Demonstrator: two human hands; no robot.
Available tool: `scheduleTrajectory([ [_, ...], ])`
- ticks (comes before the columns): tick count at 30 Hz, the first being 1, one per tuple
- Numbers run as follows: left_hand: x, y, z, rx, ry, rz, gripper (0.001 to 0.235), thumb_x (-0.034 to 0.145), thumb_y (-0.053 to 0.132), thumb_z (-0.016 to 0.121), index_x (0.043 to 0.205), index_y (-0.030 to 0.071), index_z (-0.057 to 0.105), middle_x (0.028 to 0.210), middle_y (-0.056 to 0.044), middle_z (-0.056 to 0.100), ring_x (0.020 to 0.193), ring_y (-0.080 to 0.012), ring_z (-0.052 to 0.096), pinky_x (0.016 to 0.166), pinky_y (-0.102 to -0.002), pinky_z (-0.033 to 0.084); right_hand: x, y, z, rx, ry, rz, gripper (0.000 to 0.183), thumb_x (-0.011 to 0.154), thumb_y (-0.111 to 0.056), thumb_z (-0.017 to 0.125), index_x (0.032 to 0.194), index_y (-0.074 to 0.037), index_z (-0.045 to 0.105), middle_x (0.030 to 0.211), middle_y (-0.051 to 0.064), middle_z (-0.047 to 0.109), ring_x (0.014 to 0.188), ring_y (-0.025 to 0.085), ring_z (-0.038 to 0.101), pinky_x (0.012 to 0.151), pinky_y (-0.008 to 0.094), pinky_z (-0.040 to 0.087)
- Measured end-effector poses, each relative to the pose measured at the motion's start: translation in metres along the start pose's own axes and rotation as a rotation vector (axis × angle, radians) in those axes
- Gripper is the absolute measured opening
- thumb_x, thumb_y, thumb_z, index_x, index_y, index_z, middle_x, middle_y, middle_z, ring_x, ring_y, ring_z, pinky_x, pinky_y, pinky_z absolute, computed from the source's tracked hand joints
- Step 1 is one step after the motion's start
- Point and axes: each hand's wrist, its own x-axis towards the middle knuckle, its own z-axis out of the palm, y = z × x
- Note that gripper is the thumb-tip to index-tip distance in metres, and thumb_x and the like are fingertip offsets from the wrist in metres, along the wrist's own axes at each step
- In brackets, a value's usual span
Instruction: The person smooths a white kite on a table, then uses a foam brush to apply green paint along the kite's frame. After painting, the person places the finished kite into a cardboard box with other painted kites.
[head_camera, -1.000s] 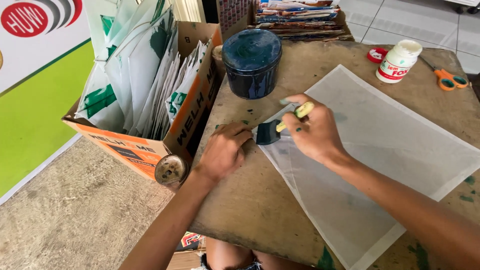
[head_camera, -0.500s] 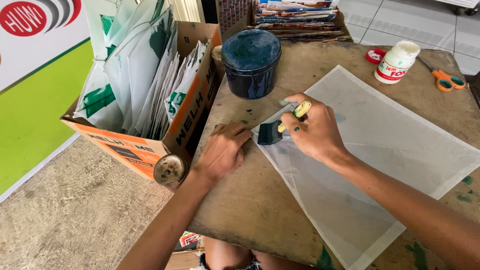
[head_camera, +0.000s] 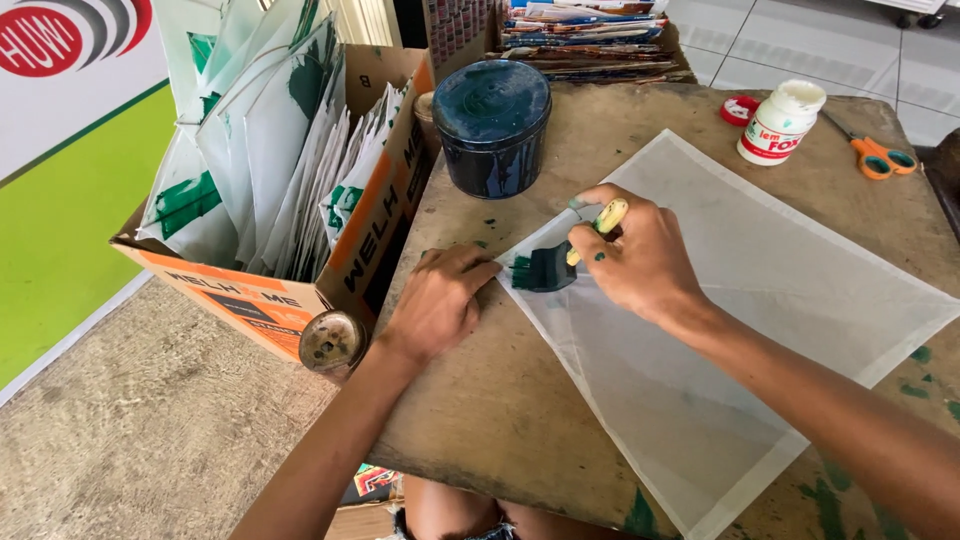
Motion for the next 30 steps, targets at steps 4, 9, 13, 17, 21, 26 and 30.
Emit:
scheduleTrajectory([
  [4,0.001,0.000,-0.002,-0.011,0.012,0.004,0.044,0.087,-0.001,0.038,0.104,0.012,0.077,0.099,-0.006,0.069,0.094,-0.0285,0.071,0.091,-0.044,0.053,-0.001,0.007,-0.008,-0.029,0.014,0.005,0.033,0.083,-0.018,0.065,0.114,-0.012,0.075,0.056,0.014,0.064,0.056,0.023,0.063,0.054,0.042,0.049],
  [9,0.003,0.004,-0.006,-0.039,0.028,0.011,0.044,0.088,-0.001,0.037,0.103,0.010,0.076,0.099,-0.009,0.068,0.094,-0.0310,0.070,0.091,-0.047,0.053,-0.007,0.010,-0.020,-0.022,0.019,0.008,0.029,0.082,-0.015,0.062,0.107,-0.015,0.077,0.049,0.010,0.060,0.049,0.019,0.057,0.051,0.038,0.046],
  [13,0.003,0.005,-0.004,-0.032,0.004,-0.007,0.044,0.089,-0.003,0.037,0.104,0.010,0.077,0.101,-0.008,0.069,0.095,-0.0306,0.071,0.092,-0.047,0.053,-0.010,0.014,-0.028,-0.006,-0.002,-0.006,0.030,0.083,-0.014,0.062,0.109,-0.013,0.077,0.049,0.010,0.059,0.050,0.018,0.056,0.051,0.036,0.046],
  [17,0.005,0.010,-0.011,-0.015,-0.023,-0.030,0.044,0.091,-0.003,0.038,0.105,0.010,0.077,0.101,-0.008,0.070,0.095,-0.0310,0.071,0.093,-0.048,0.053,-0.008,0.022,-0.034,-0.012,0.002,-0.012,0.030,0.083,-0.011,0.061,0.109,-0.012,0.077,0.049,0.011,0.058,0.048,0.018,0.054,0.050,0.035,0.045],
  [21,0.005,0.012,-0.012,0.004,-0.049,-0.036,0.044,0.091,-0.004,0.039,0.107,0.010,0.078,0.103,-0.007,0.071,0.097,-0.0289,0.072,0.095,-0.046,0.052,-0.010,0.025,-0.042,-0.020,0.000,0.035,0.029,0.083,-0.015,0.063,0.109,-0.013,0.076,0.049,0.009,0.056,0.051,0.018,0.054,0.053,0.036,0.045],
  [26,0.005,0.012,-0.012,0.006,-0.050,-0.032,0.045,0.088,-0.004,0.040,0.108,0.010,0.078,0.106,-0.008,0.071,0.101,-0.0298,0.071,0.094,-0.047,0.052,-0.010,0.031,-0.046,-0.047,0.024,0.047,0.028,0.084,-0.017,0.063,0.108,-0.012,0.075,0.050,0.010,0.056,0.052,0.020,0.055,0.054,0.038,0.046],
  [30,0.004,0.010,-0.011,0.005,-0.053,-0.033,0.045,0.087,-0.004,0.041,0.109,0.010,0.077,0.107,-0.009,0.070,0.101,-0.0303,0.071,0.093,-0.047,0.052,-0.010,0.036,-0.050,-0.054,0.025,0.074,0.028,0.083,-0.017,0.062,0.108,-0.014,0.076,0.049,0.011,0.055,0.052,0.021,0.056,0.054,0.040,0.047],
])
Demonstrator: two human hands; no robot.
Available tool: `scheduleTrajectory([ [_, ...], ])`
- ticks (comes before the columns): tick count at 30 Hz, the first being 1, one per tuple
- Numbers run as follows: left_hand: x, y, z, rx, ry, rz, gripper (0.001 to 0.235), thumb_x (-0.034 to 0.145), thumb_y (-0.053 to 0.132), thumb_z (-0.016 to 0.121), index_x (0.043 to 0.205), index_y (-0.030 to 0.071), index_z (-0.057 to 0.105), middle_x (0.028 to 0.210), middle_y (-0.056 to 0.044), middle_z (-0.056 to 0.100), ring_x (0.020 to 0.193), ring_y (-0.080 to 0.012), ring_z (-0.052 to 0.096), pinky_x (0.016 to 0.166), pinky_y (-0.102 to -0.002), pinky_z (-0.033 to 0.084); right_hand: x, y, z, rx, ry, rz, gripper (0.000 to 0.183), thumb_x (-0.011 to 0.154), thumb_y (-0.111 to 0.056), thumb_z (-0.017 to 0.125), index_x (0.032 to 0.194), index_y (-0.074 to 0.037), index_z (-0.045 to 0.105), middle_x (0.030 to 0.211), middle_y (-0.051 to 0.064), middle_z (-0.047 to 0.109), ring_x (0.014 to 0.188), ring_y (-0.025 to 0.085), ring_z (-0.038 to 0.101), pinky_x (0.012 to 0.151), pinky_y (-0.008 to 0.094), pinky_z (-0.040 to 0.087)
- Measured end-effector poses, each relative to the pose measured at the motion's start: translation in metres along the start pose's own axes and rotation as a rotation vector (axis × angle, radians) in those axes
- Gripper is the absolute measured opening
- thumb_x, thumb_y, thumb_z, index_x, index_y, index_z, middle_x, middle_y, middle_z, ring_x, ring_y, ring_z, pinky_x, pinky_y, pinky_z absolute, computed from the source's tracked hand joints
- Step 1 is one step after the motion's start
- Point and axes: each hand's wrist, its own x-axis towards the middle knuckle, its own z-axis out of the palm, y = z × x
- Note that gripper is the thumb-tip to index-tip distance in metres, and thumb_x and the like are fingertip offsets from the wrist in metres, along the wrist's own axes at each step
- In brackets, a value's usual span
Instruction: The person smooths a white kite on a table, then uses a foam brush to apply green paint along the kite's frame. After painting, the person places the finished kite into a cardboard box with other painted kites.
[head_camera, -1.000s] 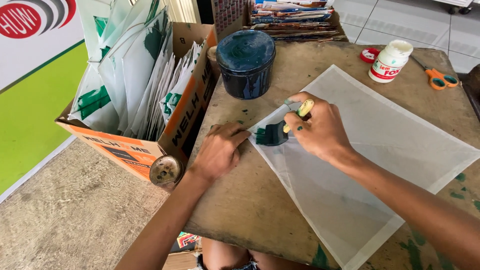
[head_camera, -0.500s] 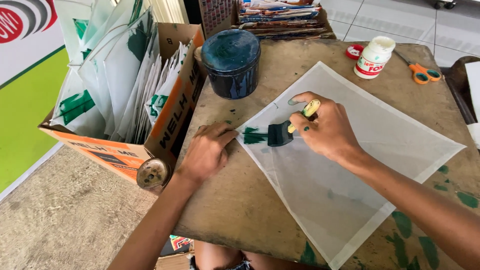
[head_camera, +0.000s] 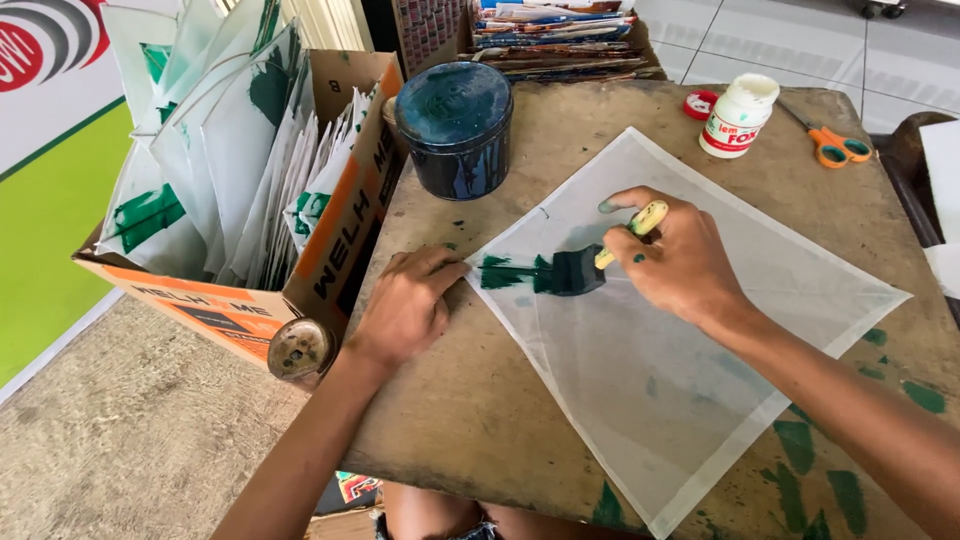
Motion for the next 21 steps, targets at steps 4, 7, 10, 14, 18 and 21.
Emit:
scheduleTrajectory([
  [4,0.000,-0.004,0.003,-0.026,0.031,0.011,0.045,0.088,-0.004,0.040,0.109,0.009,0.077,0.106,-0.010,0.071,0.100,-0.0318,0.071,0.093,-0.047,0.053,-0.004,0.002,-0.007,-0.018,0.005,-0.002,0.030,0.082,-0.017,0.064,0.109,-0.014,0.076,0.050,0.009,0.055,0.053,0.021,0.057,0.056,0.040,0.047],
  [7,0.001,0.000,0.000,-0.053,0.068,0.038,0.044,0.086,-0.004,0.041,0.108,0.008,0.077,0.104,-0.011,0.071,0.098,-0.0338,0.071,0.092,-0.049,0.053,-0.003,0.010,-0.012,-0.016,0.016,-0.008,0.030,0.082,-0.016,0.064,0.110,-0.011,0.076,0.051,0.010,0.056,0.054,0.021,0.057,0.057,0.040,0.048],
  [10,0.001,-0.003,0.001,-0.048,0.066,0.052,0.044,0.086,-0.003,0.041,0.108,0.009,0.077,0.104,-0.011,0.071,0.099,-0.0338,0.071,0.091,-0.049,0.053,-0.002,0.018,-0.017,0.001,0.024,-0.015,0.031,0.082,-0.016,0.064,0.111,-0.010,0.076,0.052,0.011,0.057,0.056,0.022,0.059,0.057,0.041,0.048],
  [14,0.002,-0.002,0.000,-0.025,0.054,0.062,0.041,0.086,0.000,0.044,0.108,0.008,0.077,0.105,-0.013,0.072,0.099,-0.0345,0.071,0.090,-0.049,0.053,-0.007,0.024,-0.027,0.011,0.015,-0.007,0.033,0.082,-0.018,0.065,0.113,-0.010,0.076,0.052,0.010,0.059,0.054,0.022,0.060,0.057,0.041,0.049],
  [18,0.003,0.000,0.001,-0.045,0.084,0.067,0.042,0.083,-0.003,0.045,0.107,0.006,0.078,0.103,-0.014,0.073,0.100,-0.0350,0.072,0.088,-0.048,0.054,-0.009,0.034,-0.039,0.017,0.035,0.000,0.034,0.082,-0.017,0.065,0.114,-0.011,0.076,0.052,0.010,0.059,0.054,0.021,0.059,0.056,0.040,0.049],
  [21,0.001,-0.006,0.008,-0.011,0.086,0.085,0.040,0.085,-0.002,0.047,0.108,0.007,0.078,0.107,-0.013,0.073,0.103,-0.0332,0.072,0.089,-0.045,0.054,-0.012,0.038,-0.050,0.030,0.027,0.025,0.037,0.083,-0.017,0.065,0.118,-0.009,0.075,0.053,0.011,0.060,0.054,0.021,0.060,0.057,0.040,0.050],
])
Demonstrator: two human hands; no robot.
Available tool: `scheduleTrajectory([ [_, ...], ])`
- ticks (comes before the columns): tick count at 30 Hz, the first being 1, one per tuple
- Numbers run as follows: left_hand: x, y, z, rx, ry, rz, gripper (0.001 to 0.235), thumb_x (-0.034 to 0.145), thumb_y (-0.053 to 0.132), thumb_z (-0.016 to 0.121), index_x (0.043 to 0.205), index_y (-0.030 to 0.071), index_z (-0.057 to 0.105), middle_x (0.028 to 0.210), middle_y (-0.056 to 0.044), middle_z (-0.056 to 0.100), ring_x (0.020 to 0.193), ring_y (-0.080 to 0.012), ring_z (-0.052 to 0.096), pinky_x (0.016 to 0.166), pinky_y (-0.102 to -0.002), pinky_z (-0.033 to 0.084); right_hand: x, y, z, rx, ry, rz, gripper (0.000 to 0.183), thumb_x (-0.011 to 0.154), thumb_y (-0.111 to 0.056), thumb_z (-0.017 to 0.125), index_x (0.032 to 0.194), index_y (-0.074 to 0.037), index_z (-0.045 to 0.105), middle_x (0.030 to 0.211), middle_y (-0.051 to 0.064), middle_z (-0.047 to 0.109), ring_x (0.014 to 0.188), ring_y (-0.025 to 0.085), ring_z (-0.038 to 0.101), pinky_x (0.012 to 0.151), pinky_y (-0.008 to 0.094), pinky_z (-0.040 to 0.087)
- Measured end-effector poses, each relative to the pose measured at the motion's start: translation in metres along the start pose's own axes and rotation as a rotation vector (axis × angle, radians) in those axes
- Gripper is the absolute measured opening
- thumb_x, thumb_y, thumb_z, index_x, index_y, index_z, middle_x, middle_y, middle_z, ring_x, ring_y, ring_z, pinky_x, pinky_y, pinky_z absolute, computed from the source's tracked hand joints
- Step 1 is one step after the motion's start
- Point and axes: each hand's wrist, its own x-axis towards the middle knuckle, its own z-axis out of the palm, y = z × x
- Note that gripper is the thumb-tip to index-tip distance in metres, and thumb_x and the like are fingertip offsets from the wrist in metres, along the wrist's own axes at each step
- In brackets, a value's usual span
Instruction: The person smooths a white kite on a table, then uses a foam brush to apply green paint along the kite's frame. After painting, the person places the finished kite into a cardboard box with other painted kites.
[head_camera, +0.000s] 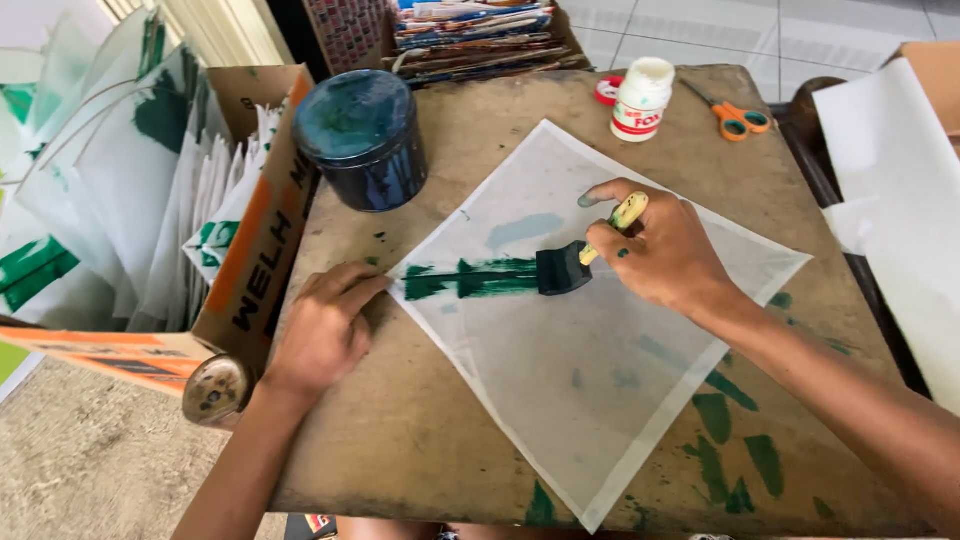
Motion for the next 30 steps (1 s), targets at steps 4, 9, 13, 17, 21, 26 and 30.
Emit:
scheduleTrajectory([
  [4,-0.002,-0.003,0.003,0.004,-0.017,-0.016,0.042,0.084,-0.001,0.047,0.111,0.008,0.078,0.110,-0.012,0.073,0.106,-0.0319,0.071,0.093,-0.044,0.053,-0.005,0.003,-0.019,0.035,0.004,0.011,0.042,0.083,-0.016,0.065,0.122,-0.007,0.074,0.056,0.013,0.060,0.056,0.023,0.060,0.059,0.041,0.050],
  [9,-0.003,-0.005,0.004,-0.002,-0.021,-0.016,0.042,0.083,0.000,0.048,0.110,0.006,0.078,0.108,-0.012,0.074,0.104,-0.0326,0.072,0.094,-0.044,0.053,-0.005,0.018,-0.037,0.003,-0.002,-0.011,0.044,0.083,-0.015,0.065,0.125,-0.007,0.072,0.055,0.014,0.059,0.056,0.024,0.059,0.059,0.042,0.050],
  [13,-0.004,-0.011,0.010,0.068,-0.014,-0.003,0.040,0.082,0.003,0.050,0.109,0.010,0.079,0.107,-0.009,0.075,0.105,-0.0277,0.072,0.097,-0.041,0.052,-0.005,0.025,-0.046,0.022,-0.035,-0.033,0.044,0.085,-0.015,0.062,0.127,-0.005,0.072,0.056,0.014,0.061,0.055,0.025,0.059,0.060,0.043,0.051],
  [17,-0.004,-0.013,0.017,0.320,-0.026,0.010,0.035,0.076,0.015,0.060,0.106,0.016,0.078,0.094,-0.003,0.073,0.093,-0.0213,0.074,0.101,-0.042,0.050,-0.003,0.034,-0.046,0.062,-0.049,-0.046,0.045,0.085,-0.014,0.063,0.129,-0.005,0.071,0.055,0.011,0.059,0.051,0.022,0.057,0.056,0.039,0.051],
  [21,0.052,0.024,0.022,0.451,-0.064,0.020,0.050,0.067,0.044,0.068,0.112,0.021,0.074,0.106,-0.002,0.067,0.105,-0.0207,0.068,0.103,-0.046,0.042,-0.004,0.029,-0.047,0.083,-0.047,-0.064,0.043,0.087,-0.013,0.063,0.127,-0.003,0.071,0.055,0.012,0.061,0.051,0.022,0.056,0.056,0.040,0.050],
  [26,0.121,0.105,0.022,-0.428,-0.478,-0.111,0.099,0.075,0.037,0.084,0.152,-0.002,0.036,0.144,-0.034,0.051,0.136,-0.0536,0.046,0.117,-0.069,0.029,-0.004,0.030,-0.047,0.113,-0.074,-0.102,0.046,0.087,-0.012,0.064,0.131,0.000,0.068,0.054,0.011,0.059,0.050,0.021,0.055,0.055,0.040,0.049],
  [30,0.136,0.117,0.054,-0.514,-0.540,-0.106,0.106,0.075,0.038,0.086,0.153,0.000,0.024,0.147,-0.030,0.049,0.140,-0.0528,0.044,0.121,-0.067,0.025,-0.004,0.032,-0.047,0.137,-0.080,-0.086,0.050,0.087,-0.013,0.065,0.136,-0.001,0.065,0.058,0.014,0.063,0.054,0.027,0.062,0.055,0.042,0.051],
])
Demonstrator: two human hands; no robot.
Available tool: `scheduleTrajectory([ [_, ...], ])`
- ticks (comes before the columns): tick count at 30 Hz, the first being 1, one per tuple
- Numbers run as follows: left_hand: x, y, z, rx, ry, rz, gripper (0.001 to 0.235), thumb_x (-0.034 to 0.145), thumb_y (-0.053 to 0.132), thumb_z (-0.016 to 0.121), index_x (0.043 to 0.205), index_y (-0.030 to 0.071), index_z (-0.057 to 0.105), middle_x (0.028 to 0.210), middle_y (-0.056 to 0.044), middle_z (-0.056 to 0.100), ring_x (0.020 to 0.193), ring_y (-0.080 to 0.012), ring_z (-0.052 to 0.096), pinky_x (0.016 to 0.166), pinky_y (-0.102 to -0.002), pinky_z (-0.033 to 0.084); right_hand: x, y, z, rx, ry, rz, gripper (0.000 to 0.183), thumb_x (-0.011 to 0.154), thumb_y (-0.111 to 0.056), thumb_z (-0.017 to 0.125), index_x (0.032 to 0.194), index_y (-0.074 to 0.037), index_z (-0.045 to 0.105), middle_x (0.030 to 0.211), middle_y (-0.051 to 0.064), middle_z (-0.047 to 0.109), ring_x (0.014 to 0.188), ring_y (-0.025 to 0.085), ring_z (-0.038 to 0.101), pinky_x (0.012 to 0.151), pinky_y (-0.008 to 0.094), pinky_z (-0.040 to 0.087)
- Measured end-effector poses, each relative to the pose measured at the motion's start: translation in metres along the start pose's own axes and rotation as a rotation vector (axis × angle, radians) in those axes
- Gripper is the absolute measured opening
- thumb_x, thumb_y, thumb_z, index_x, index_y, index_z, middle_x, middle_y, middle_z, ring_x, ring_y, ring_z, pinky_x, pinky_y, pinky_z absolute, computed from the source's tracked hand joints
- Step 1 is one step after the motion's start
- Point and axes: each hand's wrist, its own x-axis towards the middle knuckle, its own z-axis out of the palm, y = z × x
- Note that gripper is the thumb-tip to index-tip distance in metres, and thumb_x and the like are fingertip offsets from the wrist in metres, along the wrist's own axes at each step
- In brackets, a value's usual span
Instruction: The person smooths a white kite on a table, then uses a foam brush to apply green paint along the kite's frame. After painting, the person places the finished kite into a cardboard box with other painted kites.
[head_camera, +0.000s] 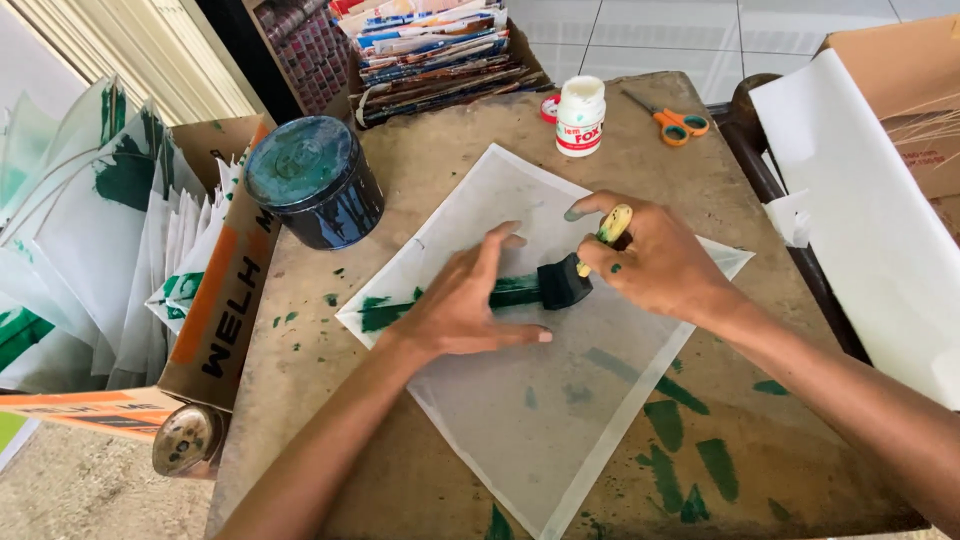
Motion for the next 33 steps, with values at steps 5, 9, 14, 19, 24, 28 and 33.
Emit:
scheduleTrajectory([
  [5,0.010,-0.001,0.014,-0.023,-0.011,0.057,0.115,0.068,0.056,0.087,0.149,0.002,0.025,0.143,-0.028,0.052,0.136,-0.0522,0.048,0.117,-0.063,0.031,0.000,0.002,-0.001,0.008,-0.012,0.036,0.048,0.087,-0.013,0.067,0.134,-0.004,0.067,0.059,0.012,0.063,0.055,0.023,0.061,0.057,0.039,0.050],
  [9,0.011,0.004,0.007,-0.016,-0.066,0.043,0.109,0.070,0.056,0.085,0.150,0.004,0.031,0.145,-0.030,0.051,0.139,-0.0501,0.045,0.122,-0.061,0.024,-0.001,0.003,-0.006,-0.014,-0.031,0.054,0.045,0.088,-0.015,0.066,0.132,-0.008,0.069,0.058,0.010,0.063,0.054,0.022,0.061,0.056,0.038,0.050],
  [14,0.014,0.003,0.007,-0.011,-0.119,-0.014,0.109,0.071,0.056,0.084,0.152,0.008,0.030,0.152,-0.025,0.046,0.145,-0.0447,0.038,0.123,-0.059,0.019,-0.007,0.005,-0.015,0.007,-0.014,0.052,0.048,0.090,-0.013,0.064,0.136,-0.001,0.064,0.058,0.012,0.062,0.053,0.023,0.060,0.056,0.041,0.049],
  [19,0.017,0.010,0.003,-0.016,-0.141,-0.027,0.110,0.069,0.056,0.087,0.151,0.008,0.032,0.152,-0.025,0.046,0.145,-0.0449,0.038,0.122,-0.060,0.018,-0.008,0.015,-0.030,-0.010,0.005,0.065,0.046,0.088,-0.014,0.064,0.133,-0.003,0.066,0.058,0.012,0.061,0.054,0.025,0.061,0.058,0.042,0.051],
  [24,0.018,0.010,0.005,0.008,-0.144,-0.049,0.110,0.069,0.053,0.088,0.152,0.010,0.031,0.153,-0.024,0.045,0.147,-0.0441,0.036,0.122,-0.060,0.017,-0.010,0.021,-0.049,-0.029,0.013,0.050,0.046,0.090,-0.009,0.057,0.135,-0.005,0.067,0.055,0.012,0.058,0.051,0.023,0.056,0.057,0.042,0.049],
  [28,0.020,0.013,0.004,0.046,-0.165,-0.092,0.112,0.067,0.055,0.089,0.152,0.013,0.030,0.155,-0.020,0.043,0.148,-0.0399,0.035,0.123,-0.057,0.018,-0.016,0.026,-0.066,-0.108,0.018,0.097,0.045,0.089,-0.008,0.060,0.133,-0.006,0.069,0.056,0.012,0.060,0.050,0.024,0.056,0.059,0.041,0.050],
  [33,0.025,0.021,-0.001,0.054,-0.193,-0.120,0.114,0.065,0.055,0.090,0.152,0.012,0.030,0.153,-0.020,0.045,0.148,-0.0396,0.036,0.122,-0.057,0.019,-0.017,0.039,-0.083,-0.140,0.031,0.118,0.046,0.087,-0.004,0.061,0.132,-0.004,0.070,0.056,0.014,0.059,0.049,0.026,0.057,0.059,0.042,0.050],
])
